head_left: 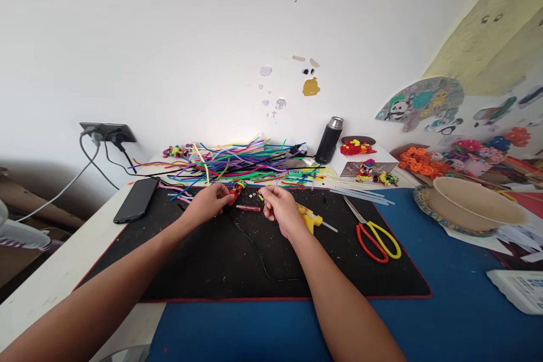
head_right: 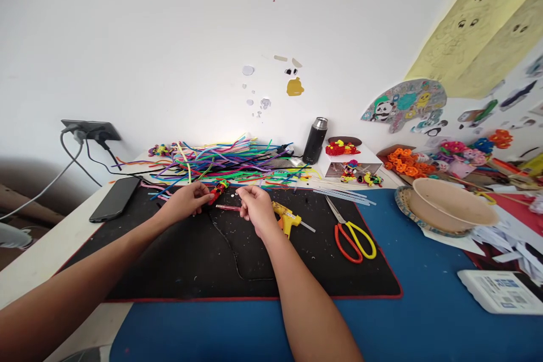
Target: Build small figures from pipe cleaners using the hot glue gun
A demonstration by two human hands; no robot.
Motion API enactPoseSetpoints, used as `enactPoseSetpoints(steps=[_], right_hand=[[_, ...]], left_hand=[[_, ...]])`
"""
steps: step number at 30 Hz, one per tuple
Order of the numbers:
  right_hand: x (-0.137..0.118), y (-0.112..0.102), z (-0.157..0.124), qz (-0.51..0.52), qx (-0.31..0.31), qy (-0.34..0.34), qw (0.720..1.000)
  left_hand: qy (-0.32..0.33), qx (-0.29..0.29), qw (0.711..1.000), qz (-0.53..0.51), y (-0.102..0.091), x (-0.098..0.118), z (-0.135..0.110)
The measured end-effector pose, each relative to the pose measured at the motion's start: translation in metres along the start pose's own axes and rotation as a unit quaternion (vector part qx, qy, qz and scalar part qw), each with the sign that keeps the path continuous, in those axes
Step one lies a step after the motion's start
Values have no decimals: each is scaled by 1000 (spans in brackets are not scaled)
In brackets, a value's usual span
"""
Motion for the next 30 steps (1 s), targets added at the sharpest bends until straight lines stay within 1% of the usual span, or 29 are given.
enactPoseSetpoints(steps=[4, 6, 8, 10, 12, 14, 16, 19, 22, 24, 26, 30], right_hand=[[-9, -12, 3, 20, 43, -34, 998], [-10, -15, 3, 21, 53, -37, 998], [-8, -14, 3, 15, 46, -29, 998], [-6, -10, 2, 7, 29, -17, 999], [-5, -6, 1, 1, 15, -9, 1000], [-5, -4, 0, -2, 7, -6, 1000], [-5, -3, 0, -6, 7, -7, 1000], [-5, -4, 1, -3, 6, -5, 1000], [-5, -3, 1, 3, 1, -2, 1000], [-5, -3, 0, 0, 1, 0, 1000], [-5, -3, 0, -5, 1, 3, 1000], [-4, -3, 0, -7, -4, 9, 1000]], left_hand=[[23, 28, 996, 79, -5, 6, -3], [36, 33, 991, 123, -6, 8, -6], [47, 32, 984, 167, -5, 10, -9], [67, 42, 974, 212, -6, 13, -11], [100, 64, 960, 254, -8, 20, -12], [142, 67, 944, 292, -6, 31, -10], [190, 32, 924, 329, 1, 43, -5], [246, -41, 878, 408, 16, 58, 4], [271, -101, 832, 474, 28, 65, 12], [282, -126, 811, 496, 34, 67, 16], [292, -138, 805, 499, 38, 70, 19], [306, -146, 808, 482, 40, 74, 24]])
Point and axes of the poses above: each hand's wrist, its own z-axis towards the middle knuckle, its own y-axis out of the palm, x = y × z, the point moved 6 cm from there along z, towards the middle knuckle, and after that the axes turned 2 degrees about -x, right-handed, at the moved point
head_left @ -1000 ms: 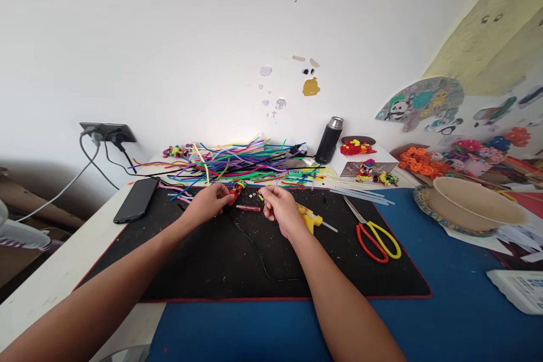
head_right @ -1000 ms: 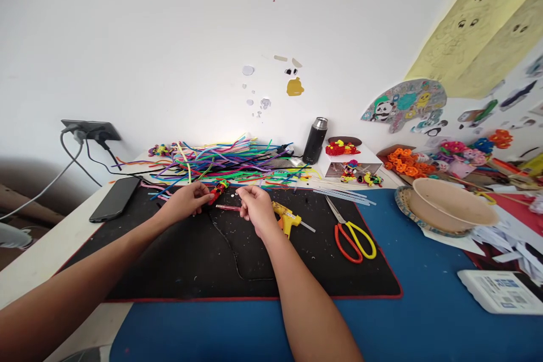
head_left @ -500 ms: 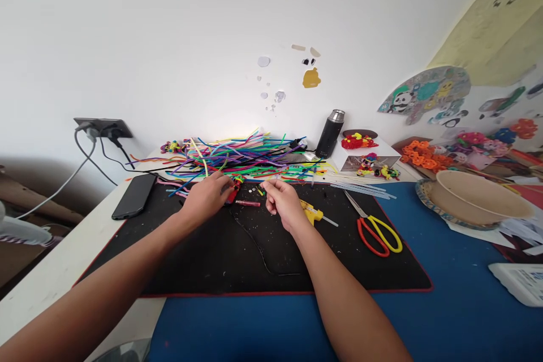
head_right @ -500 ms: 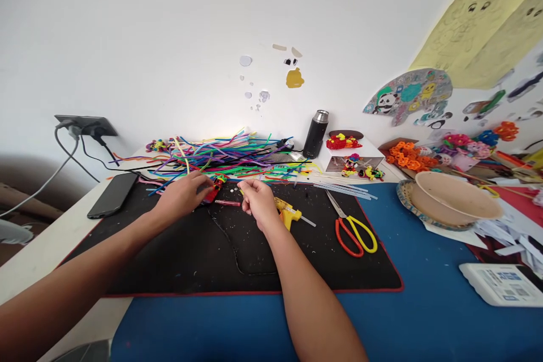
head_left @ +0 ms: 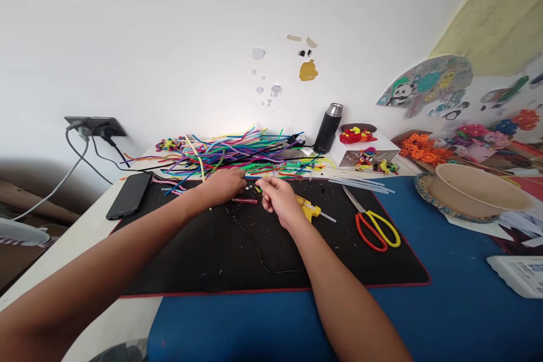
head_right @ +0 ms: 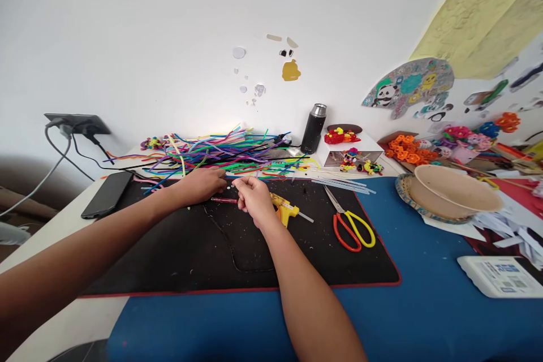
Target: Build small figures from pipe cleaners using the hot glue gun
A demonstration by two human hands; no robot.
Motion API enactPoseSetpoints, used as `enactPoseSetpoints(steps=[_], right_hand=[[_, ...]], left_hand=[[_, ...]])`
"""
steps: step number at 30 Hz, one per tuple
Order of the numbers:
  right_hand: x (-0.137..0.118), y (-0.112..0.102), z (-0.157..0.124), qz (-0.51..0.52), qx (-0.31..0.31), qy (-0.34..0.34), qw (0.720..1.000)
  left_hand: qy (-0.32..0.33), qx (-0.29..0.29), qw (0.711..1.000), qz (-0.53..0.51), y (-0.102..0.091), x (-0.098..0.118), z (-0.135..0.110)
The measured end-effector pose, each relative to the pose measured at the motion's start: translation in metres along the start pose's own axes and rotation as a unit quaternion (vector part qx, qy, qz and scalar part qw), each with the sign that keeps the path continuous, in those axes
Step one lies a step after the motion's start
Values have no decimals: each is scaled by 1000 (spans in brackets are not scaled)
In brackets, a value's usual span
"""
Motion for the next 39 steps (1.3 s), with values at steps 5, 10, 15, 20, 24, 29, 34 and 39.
enactPoseSetpoints(steps=[5, 10, 15, 20, 24, 29, 34, 39], right_hand=[[1, 0, 1, 3, 0, 4, 1000], [-1, -1, 1, 4, 7, 3, 1000], [-1, -1, 1, 8, 9, -3, 1000], [-1, -2, 2, 10, 10, -16, 1000], [-4, -6, 2, 15, 29, -27, 999], [-17, -24, 4, 56, 89, -67, 992], [-23, -39, 5, 90, 135, -81, 983], [-3, -19, 6, 35, 51, -17, 998]], left_hand=[[15, 23, 999, -20, -14, -5, 7], [-11, 78, 995, -63, -49, -23, 8], [-84, 134, 981, -110, -89, -50, 1], [-181, 278, 917, -221, -136, -69, -20], [-215, 491, 775, -336, -182, -93, -49], [-95, 689, 574, -432, -226, -133, -86], [-112, 641, 617, -443, -211, -114, -80], [-197, 257, 880, -348, -112, -36, -41]])
Point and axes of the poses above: each hand's wrist, its own z-axis towards the middle knuckle, its own y-axis out of the palm, x = y × z, the point moved 6 cm from there along z, towards the middle knuckle, and after that the axes turned 2 degrees about -x, right-handed, at the moved point
